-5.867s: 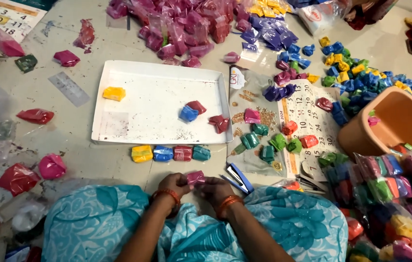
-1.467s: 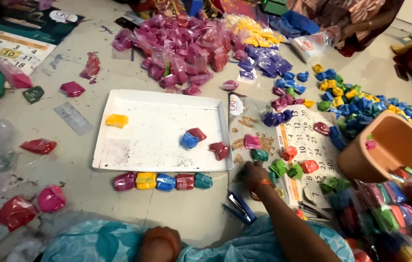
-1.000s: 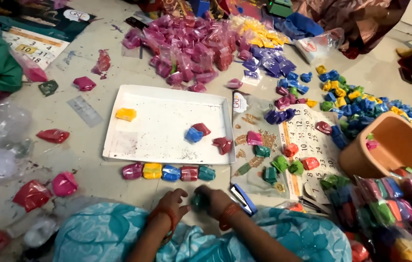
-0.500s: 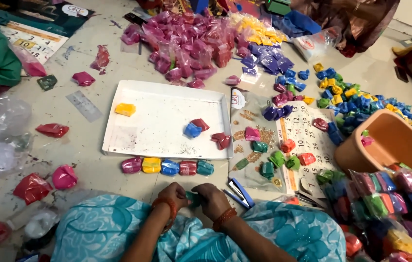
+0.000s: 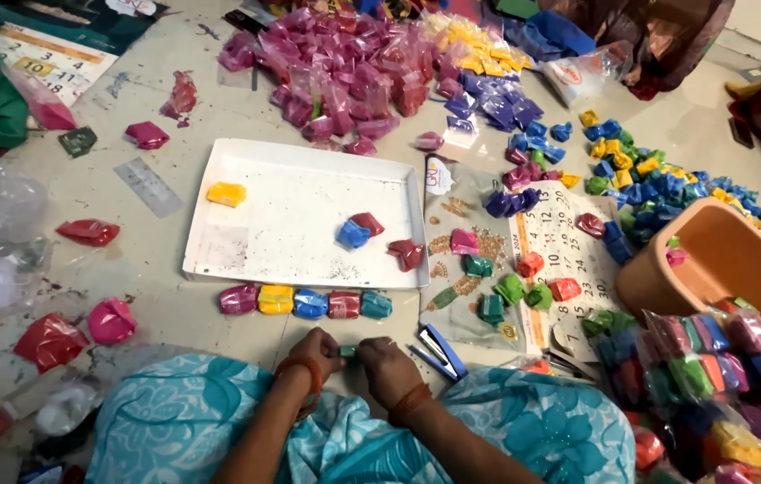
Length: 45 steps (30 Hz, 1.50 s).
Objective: The person packages and sorts small colorful packets of modeling clay into larger clear bags while sitting on the floor.
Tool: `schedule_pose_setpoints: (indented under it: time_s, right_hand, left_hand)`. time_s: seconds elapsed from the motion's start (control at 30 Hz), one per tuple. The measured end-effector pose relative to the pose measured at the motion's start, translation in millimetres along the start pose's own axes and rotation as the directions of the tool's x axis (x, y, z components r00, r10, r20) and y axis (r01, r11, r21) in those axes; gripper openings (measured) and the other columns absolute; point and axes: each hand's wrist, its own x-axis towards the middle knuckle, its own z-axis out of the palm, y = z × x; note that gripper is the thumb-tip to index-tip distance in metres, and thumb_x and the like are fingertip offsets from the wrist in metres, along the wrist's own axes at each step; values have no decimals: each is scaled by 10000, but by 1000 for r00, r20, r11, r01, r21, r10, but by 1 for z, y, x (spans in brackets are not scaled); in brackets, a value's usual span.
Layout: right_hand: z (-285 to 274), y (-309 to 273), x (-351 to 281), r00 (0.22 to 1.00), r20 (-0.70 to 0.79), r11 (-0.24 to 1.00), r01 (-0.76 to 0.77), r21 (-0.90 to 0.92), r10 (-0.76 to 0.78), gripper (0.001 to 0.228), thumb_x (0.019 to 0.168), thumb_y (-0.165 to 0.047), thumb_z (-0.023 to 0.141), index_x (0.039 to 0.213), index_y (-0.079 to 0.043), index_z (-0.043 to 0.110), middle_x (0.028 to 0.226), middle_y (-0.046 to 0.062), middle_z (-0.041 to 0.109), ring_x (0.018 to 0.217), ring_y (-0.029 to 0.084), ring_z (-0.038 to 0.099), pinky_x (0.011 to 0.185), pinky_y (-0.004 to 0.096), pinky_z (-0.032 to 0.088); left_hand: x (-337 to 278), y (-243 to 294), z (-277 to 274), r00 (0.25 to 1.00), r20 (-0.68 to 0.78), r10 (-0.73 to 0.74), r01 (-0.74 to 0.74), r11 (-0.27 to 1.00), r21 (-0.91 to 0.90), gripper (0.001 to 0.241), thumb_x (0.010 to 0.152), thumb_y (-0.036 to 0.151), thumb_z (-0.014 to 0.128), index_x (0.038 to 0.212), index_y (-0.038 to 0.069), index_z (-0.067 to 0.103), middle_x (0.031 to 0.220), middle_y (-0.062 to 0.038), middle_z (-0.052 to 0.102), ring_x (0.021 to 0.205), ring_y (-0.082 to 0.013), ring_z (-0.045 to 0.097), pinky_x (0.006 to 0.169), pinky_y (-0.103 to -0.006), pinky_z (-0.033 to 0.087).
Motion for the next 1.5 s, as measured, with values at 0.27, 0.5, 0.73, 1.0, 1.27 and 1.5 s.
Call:
schedule_pose_setpoints:
  time_s: [0.27, 0.5, 0.73, 1.0, 1.27, 1.5]
  right_hand:
    - [-7, -14, -8, 992, 49, 938, 129, -321, -120, 602, 848, -78, 556, 1438, 21, 500, 1492, 238, 505, 1394, 378, 466, 1140, 457, 370]
    - [11, -10, -9, 973, 199, 927, 178, -329, -117, 783, 802, -165, 560, 1507, 90, 334, 1564, 301, 347, 1467, 405, 309, 1177, 526, 157]
    - [-1, -11, -7, 975, 206, 970, -29, -241, 81, 632, 909, -168, 527, 1526, -62, 442, 1546, 146, 506, 1502, 316, 400, 1293, 495, 203]
    - [18, 0, -21, 926, 375, 891, 139, -432, 37, 885, 789, -113, 608, 1579, 19, 232, 1631, 250, 254, 1519, 393, 214, 1210, 568, 128]
    - [-11, -25, -8, 858, 484, 909, 55, -414, 169, 961, 774, -166, 645, 1602, -44, 172, 1683, 177, 155, 1559, 354, 117, 1208, 634, 67]
    - [16, -4, -9, 976, 215, 865, 140, -481, -38, 899, 825, -202, 662, 1619, -70, 263, 1672, 137, 258, 1547, 312, 209, 1199, 679, 70]
  left_hand:
    - [25, -21, 6, 999, -10, 35, -36, 996, -79, 355, 745, 198, 875, 1019, 95, 674, 978, -70, 760, 937, -216, 734, 865, -348, 584]
    - [28, -14, 5, 999, -38, 17, -18, 999, -39, 337, 765, 200, 855, 1025, 77, 679, 998, -89, 761, 953, -239, 738, 876, -364, 583]
    - [18, -7, 1, 999, -29, 28, -30, 998, -62, 307, 757, 159, 829, 1012, 90, 673, 986, -70, 770, 951, -216, 743, 874, -350, 591]
    - [24, -15, 9, 999, 10, 47, -48, 995, 87, 306, 758, 171, 825, 1012, 97, 671, 983, -81, 768, 951, -239, 745, 875, -353, 590]
    - [17, -4, -1, 1000, 25, -16, 16, 1000, 20, 564, 719, 503, 890, 1028, 71, 701, 1027, -128, 774, 988, -265, 746, 903, -371, 585]
    - [45, -17, 11, 989, -145, -41, 70, 977, 199, 449, 744, 494, 853, 943, 95, 802, 967, -122, 774, 939, -273, 726, 877, -388, 557]
